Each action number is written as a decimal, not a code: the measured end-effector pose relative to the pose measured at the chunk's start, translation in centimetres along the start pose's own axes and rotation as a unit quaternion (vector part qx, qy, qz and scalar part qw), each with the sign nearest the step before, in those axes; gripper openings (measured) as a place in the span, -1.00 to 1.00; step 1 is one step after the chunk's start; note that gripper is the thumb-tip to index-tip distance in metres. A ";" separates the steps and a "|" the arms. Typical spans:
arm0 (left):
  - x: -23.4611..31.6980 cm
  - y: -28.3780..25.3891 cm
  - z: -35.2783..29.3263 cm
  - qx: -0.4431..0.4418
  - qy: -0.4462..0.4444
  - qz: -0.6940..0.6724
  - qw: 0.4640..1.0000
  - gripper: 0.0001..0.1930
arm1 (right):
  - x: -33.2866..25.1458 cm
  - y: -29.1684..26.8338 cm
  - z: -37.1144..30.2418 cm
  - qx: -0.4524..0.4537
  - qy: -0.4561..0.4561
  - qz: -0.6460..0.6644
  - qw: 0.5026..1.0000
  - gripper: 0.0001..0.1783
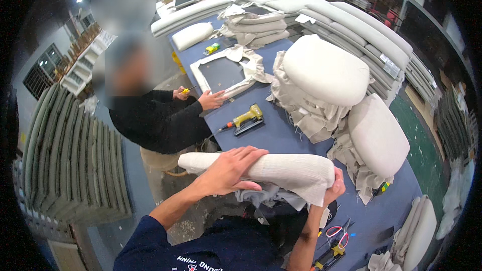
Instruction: The person wraps a white fabric cover around a foam cushion component and pulls it taut. They secure the fabric using a staple gun and trim excess material with scissors. The process is repeated for multiple foam pieces on the workbench.
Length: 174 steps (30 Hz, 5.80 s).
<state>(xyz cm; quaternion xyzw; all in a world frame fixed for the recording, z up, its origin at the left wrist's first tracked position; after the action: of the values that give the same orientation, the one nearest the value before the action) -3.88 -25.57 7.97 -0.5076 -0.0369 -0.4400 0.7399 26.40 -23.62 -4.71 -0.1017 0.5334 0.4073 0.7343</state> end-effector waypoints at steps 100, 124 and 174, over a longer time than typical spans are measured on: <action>7.7 10.8 14.1 -0.324 0.068 -0.526 0.783 -0.87 | -13.3 4.7 -2.2 -0.163 0.150 0.009 0.975 -0.54; 7.9 10.7 15.3 -0.293 0.081 -0.519 0.799 -0.80 | -11.9 5.2 -1.5 -0.123 0.109 0.105 0.981 -0.53; 15.0 16.3 14.5 -0.324 0.059 -0.440 0.836 -0.85 | -15.0 -6.9 -1.1 0.123 -0.107 -0.063 0.985 -0.73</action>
<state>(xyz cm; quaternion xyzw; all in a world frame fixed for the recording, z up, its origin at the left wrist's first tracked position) 22.20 -21.81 10.82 -0.6211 -0.0680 -0.7353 0.2625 29.01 -36.08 5.82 0.0004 0.4906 0.2999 0.8181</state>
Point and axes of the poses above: each hand's wrist, its own z-axis towards the middle knuckle, its own y-axis out of the palm, x = y × z, the point moved 8 cm from there along z, towards the middle knuckle, and after that the axes turned 12 degrees about x, right-handed, at the moved point
